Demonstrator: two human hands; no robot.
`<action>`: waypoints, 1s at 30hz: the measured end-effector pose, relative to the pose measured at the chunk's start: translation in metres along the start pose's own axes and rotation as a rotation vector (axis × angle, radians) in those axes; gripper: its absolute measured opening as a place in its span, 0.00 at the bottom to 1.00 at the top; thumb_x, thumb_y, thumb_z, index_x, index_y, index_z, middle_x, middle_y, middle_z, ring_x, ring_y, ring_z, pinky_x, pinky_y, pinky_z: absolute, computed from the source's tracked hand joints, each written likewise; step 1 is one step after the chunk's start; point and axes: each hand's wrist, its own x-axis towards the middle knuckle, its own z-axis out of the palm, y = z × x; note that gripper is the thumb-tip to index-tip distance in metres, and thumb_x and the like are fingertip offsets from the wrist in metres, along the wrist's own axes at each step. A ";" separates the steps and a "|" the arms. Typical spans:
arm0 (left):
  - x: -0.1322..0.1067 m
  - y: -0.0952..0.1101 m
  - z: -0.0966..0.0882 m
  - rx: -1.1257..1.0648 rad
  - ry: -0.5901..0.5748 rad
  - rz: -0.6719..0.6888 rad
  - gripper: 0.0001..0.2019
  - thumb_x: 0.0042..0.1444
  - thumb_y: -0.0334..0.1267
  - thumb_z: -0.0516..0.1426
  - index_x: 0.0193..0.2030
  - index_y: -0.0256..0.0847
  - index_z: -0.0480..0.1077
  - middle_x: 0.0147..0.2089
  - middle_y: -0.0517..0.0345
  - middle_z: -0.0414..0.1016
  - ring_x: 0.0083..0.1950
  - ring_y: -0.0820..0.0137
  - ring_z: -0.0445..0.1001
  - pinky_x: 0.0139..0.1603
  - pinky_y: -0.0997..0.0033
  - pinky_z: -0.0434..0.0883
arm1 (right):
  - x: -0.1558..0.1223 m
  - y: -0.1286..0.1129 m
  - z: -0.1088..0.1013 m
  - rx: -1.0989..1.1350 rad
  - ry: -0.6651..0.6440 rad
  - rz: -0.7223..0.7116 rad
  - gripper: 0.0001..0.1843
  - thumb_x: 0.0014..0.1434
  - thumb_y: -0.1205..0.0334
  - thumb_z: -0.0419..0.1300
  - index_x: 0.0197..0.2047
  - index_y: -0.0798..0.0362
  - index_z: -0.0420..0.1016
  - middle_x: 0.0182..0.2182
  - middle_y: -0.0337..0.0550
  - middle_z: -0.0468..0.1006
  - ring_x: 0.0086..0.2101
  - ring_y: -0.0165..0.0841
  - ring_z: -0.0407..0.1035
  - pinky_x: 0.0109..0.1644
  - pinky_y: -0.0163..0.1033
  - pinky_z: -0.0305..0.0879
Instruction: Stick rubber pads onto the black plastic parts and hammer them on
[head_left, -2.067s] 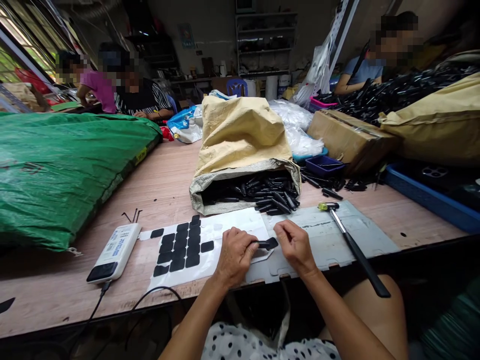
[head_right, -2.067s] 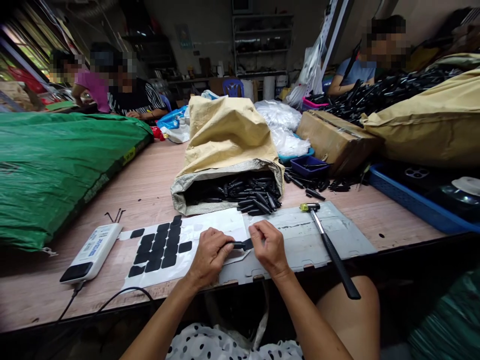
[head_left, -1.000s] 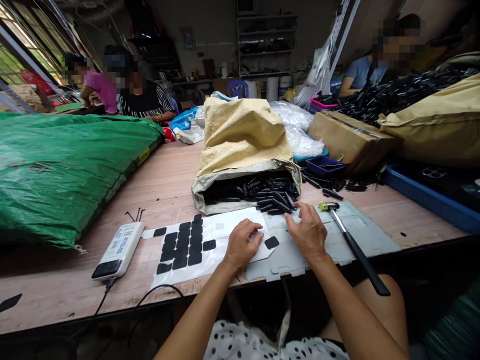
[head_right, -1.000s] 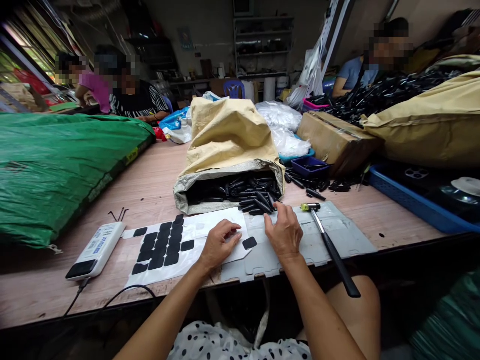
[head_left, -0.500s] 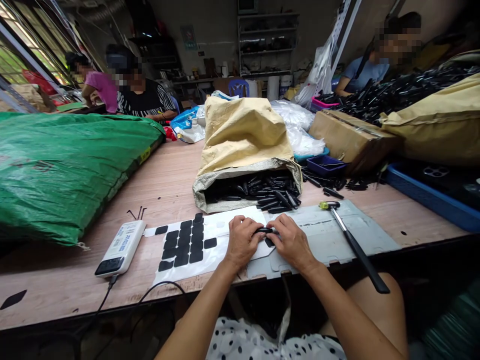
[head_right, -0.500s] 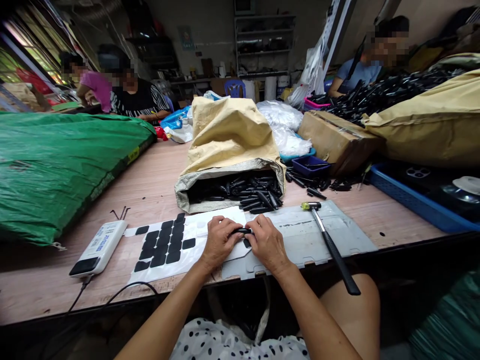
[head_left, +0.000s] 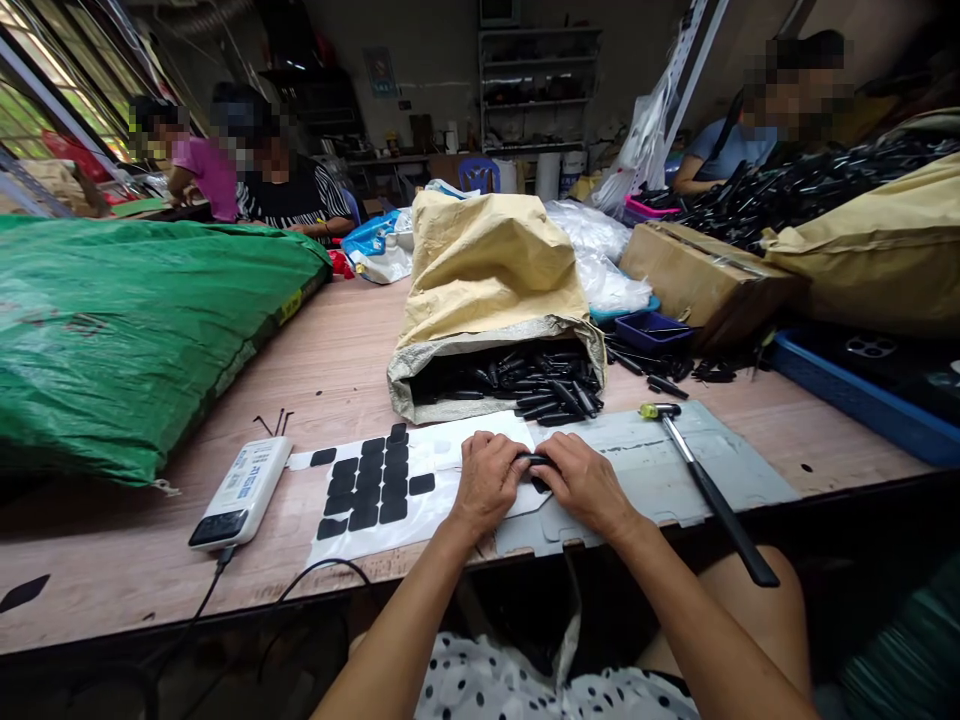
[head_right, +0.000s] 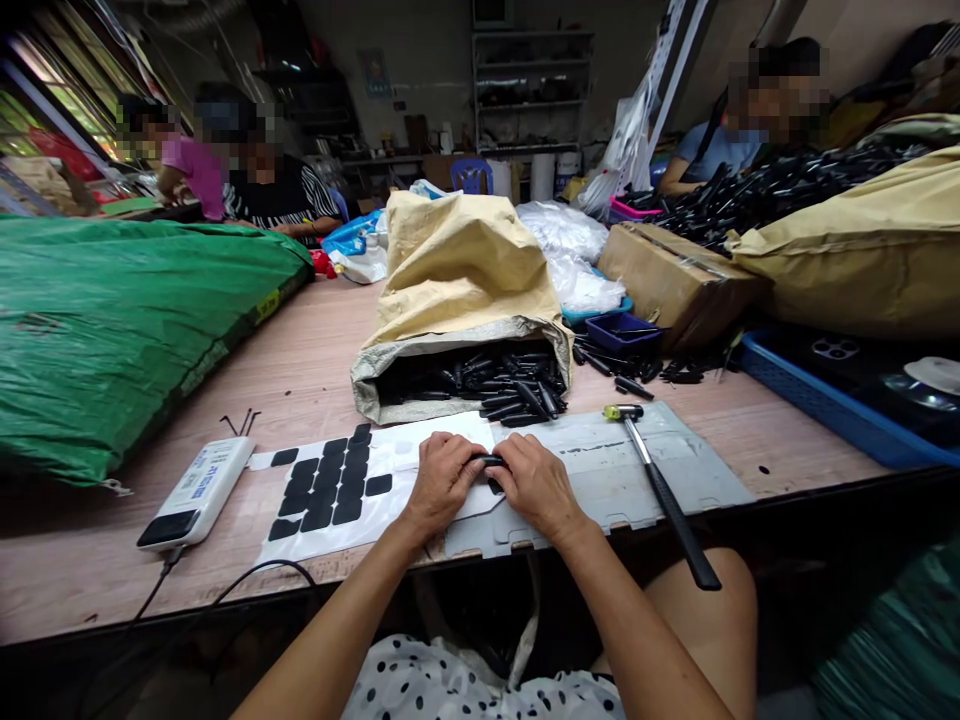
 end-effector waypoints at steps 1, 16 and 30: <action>0.000 0.000 0.000 -0.001 0.002 -0.001 0.09 0.67 0.38 0.56 0.50 0.47 0.76 0.44 0.58 0.77 0.51 0.60 0.64 0.56 0.54 0.58 | 0.000 0.001 0.001 -0.013 0.008 -0.011 0.04 0.68 0.60 0.57 0.42 0.49 0.72 0.37 0.44 0.75 0.40 0.39 0.66 0.43 0.42 0.61; 0.001 -0.004 0.000 -0.063 0.040 -0.049 0.07 0.59 0.29 0.58 0.40 0.44 0.76 0.39 0.58 0.77 0.52 0.59 0.65 0.57 0.51 0.56 | 0.011 -0.009 0.010 0.059 0.051 -0.155 0.05 0.64 0.65 0.58 0.34 0.52 0.70 0.32 0.45 0.71 0.37 0.39 0.59 0.41 0.44 0.57; -0.002 0.001 -0.004 -0.073 0.096 -0.068 0.13 0.60 0.29 0.56 0.47 0.48 0.76 0.45 0.59 0.77 0.53 0.59 0.64 0.58 0.53 0.57 | 0.013 -0.005 0.005 0.250 -0.022 0.008 0.09 0.62 0.55 0.63 0.40 0.51 0.73 0.33 0.42 0.73 0.38 0.38 0.63 0.44 0.43 0.61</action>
